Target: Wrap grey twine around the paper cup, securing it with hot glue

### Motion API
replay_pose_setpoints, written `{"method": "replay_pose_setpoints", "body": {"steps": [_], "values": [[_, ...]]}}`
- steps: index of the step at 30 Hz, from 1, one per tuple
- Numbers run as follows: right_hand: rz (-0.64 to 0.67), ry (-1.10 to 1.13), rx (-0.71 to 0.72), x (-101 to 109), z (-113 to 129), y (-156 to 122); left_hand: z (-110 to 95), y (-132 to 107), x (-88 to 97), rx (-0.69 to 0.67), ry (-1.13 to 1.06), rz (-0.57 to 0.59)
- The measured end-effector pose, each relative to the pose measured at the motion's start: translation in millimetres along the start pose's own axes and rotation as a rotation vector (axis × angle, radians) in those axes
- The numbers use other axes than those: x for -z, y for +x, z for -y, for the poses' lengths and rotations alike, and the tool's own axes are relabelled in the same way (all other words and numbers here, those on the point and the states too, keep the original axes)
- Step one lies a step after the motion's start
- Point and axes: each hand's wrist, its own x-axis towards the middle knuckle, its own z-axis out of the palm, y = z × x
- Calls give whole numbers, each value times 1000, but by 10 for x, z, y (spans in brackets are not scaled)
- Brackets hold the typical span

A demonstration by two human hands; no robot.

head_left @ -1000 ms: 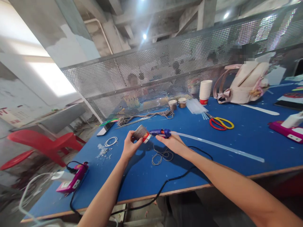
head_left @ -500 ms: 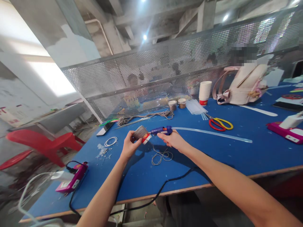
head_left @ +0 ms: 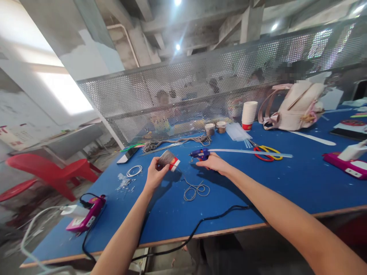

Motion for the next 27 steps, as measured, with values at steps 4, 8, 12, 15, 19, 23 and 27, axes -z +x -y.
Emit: {"method": "replay_pose_setpoints", "body": {"steps": [4,8,12,15,19,23,27], "values": [[-58,-175,43,-62,-110,234,-19,-3,-9,1,4,-10],[-111,-355,23,-91,-189,360,-45,-14,-19,1,16,-8],[-124,-480,-46,-60,-235,347,-64,-32,-26,5,32,5],[-128,-554,-114,-12,-234,299,-69,-40,-35,8,35,22],[-120,-616,-140,50,-202,245,-84,-47,-52,5,28,49],[-98,-623,-154,111,-138,163,-108,-58,-62,-7,30,64],[-152,-611,-124,197,-22,-76,-114,-68,-67,-26,39,74]]}}
